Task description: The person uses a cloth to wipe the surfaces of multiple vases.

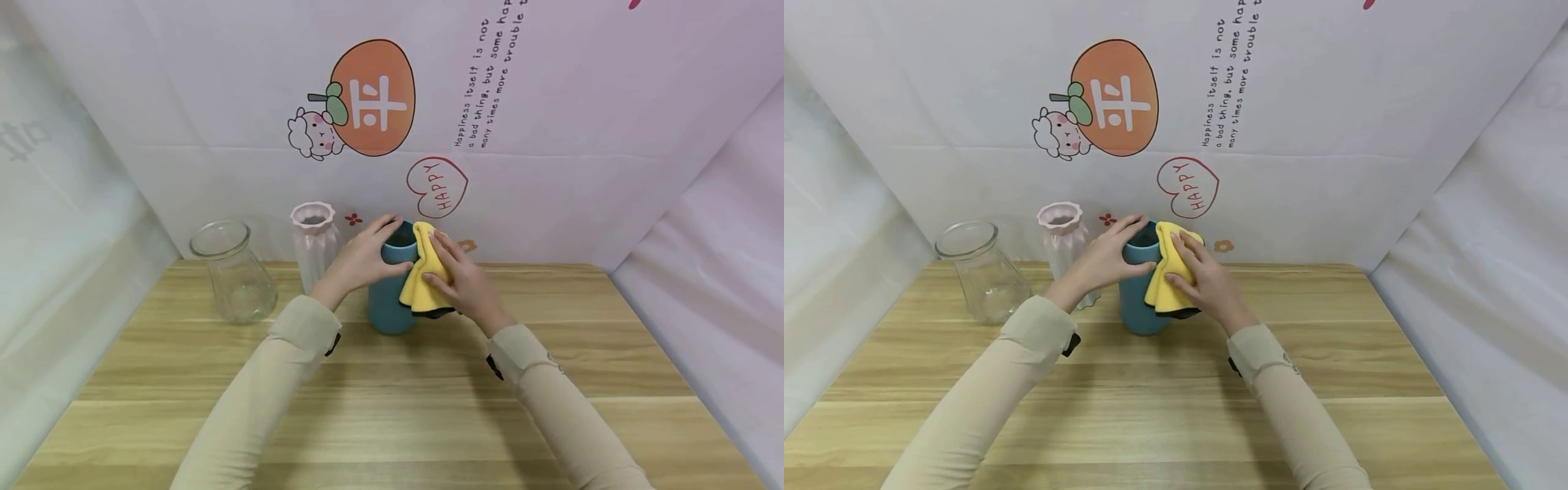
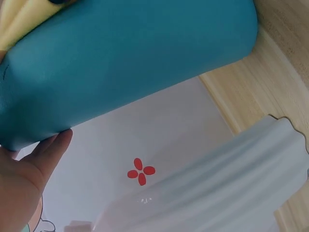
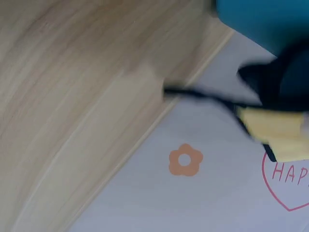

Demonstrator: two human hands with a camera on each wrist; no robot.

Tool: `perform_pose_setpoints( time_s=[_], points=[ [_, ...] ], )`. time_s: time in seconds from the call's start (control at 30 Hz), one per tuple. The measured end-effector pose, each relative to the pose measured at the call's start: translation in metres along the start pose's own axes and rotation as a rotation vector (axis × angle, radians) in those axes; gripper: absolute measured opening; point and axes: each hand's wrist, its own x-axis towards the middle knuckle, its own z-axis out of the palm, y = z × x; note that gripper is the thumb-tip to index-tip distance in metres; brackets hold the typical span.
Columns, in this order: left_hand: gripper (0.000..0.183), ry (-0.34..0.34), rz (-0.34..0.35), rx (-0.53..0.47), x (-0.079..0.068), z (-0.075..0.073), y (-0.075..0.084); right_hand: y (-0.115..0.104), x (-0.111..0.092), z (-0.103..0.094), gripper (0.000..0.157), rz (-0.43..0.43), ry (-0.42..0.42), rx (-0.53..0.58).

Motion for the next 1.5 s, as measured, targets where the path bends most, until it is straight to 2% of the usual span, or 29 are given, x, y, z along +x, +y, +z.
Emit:
perform_pose_setpoints(
  time_s=[0.07, 0.2, 0.33, 0.4, 0.5, 0.67, 1.0, 1.27, 1.37, 1.5],
  points=[
    [0.081, -0.017, -0.007, -0.009, 0.000, 0.000, 0.000, -0.001, -0.001, 0.001, 0.078, 0.029, -0.056, 0.053],
    [0.078, -0.042, -0.024, -0.027, -0.001, 0.000, 0.000, -0.003, -0.002, 0.004, 0.075, 0.078, -0.123, 0.166],
    [0.078, -0.052, -0.027, -0.030, -0.001, -0.001, 0.001, -0.006, -0.001, 0.006, 0.079, 0.119, -0.147, 0.167],
    [0.078, -0.056, -0.025, -0.027, -0.001, -0.001, 0.002, -0.006, 0.000, 0.008, 0.084, 0.110, -0.136, 0.154],
    [0.078, -0.059, -0.023, -0.019, -0.001, -0.002, 0.003, -0.005, 0.002, 0.010, 0.087, 0.038, -0.086, 0.150],
    [0.079, -0.049, -0.026, -0.018, -0.001, -0.003, 0.004, -0.004, 0.004, 0.011, 0.079, -0.053, -0.007, 0.141],
    [0.085, -0.044, -0.031, 0.005, 0.001, -0.003, 0.004, -0.007, -0.001, 0.013, 0.078, -0.018, 0.014, 0.104],
    [0.089, -0.044, -0.023, 0.017, 0.001, -0.002, 0.003, 0.000, -0.013, 0.022, 0.100, -0.052, 0.053, 0.105],
    [0.090, -0.041, -0.018, 0.019, 0.001, -0.001, 0.002, 0.001, -0.019, 0.025, 0.097, -0.053, 0.042, 0.080],
    [0.090, -0.045, -0.015, 0.015, -0.001, -0.001, 0.001, 0.003, -0.029, 0.028, 0.087, -0.021, -0.014, 0.060]
  ],
)
